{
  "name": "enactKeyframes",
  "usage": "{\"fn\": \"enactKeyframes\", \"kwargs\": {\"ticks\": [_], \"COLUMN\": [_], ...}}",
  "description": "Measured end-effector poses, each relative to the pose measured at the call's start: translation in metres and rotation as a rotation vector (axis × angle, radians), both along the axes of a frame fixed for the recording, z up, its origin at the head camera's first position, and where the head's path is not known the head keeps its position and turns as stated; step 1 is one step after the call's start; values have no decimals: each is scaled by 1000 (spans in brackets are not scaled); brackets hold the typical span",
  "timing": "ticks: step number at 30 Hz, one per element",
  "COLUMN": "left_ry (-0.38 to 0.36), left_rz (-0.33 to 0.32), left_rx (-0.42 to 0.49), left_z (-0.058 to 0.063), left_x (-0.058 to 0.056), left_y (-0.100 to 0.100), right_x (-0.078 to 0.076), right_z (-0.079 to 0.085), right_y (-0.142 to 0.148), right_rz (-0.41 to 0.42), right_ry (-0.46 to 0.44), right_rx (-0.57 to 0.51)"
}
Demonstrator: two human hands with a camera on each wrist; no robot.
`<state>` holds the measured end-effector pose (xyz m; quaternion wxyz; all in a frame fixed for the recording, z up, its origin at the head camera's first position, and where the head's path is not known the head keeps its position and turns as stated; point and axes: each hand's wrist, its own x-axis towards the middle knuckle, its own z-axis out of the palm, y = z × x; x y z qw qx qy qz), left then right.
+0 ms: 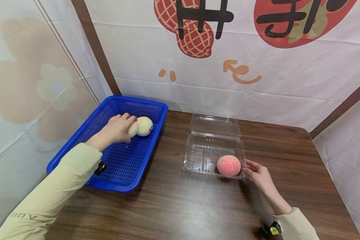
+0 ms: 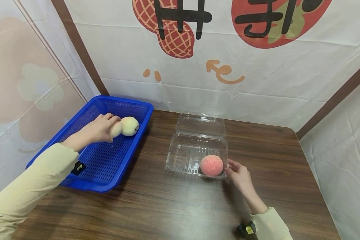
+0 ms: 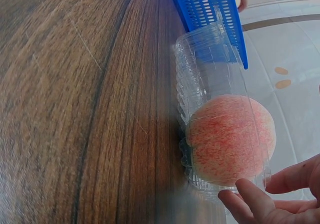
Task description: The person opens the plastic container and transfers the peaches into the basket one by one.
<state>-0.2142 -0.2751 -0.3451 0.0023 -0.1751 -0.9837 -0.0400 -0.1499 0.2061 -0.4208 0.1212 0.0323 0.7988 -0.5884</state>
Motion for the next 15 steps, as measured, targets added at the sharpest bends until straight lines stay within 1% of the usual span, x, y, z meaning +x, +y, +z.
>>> {"fn": "enactKeyframes", "kwargs": {"ticks": [8, 15], "left_ry": [-36, -89], "left_rz": [19, 49], "left_rx": [-51, -57], "left_z": [-1, -1], "left_x": [1, 3], "left_y": [-4, -6], "right_x": [-1, 0], "right_z": [-2, -1], "right_y": [1, 0], "right_rz": [-3, -2], "right_ry": [-3, -1], "right_rx": [-2, -8]}}
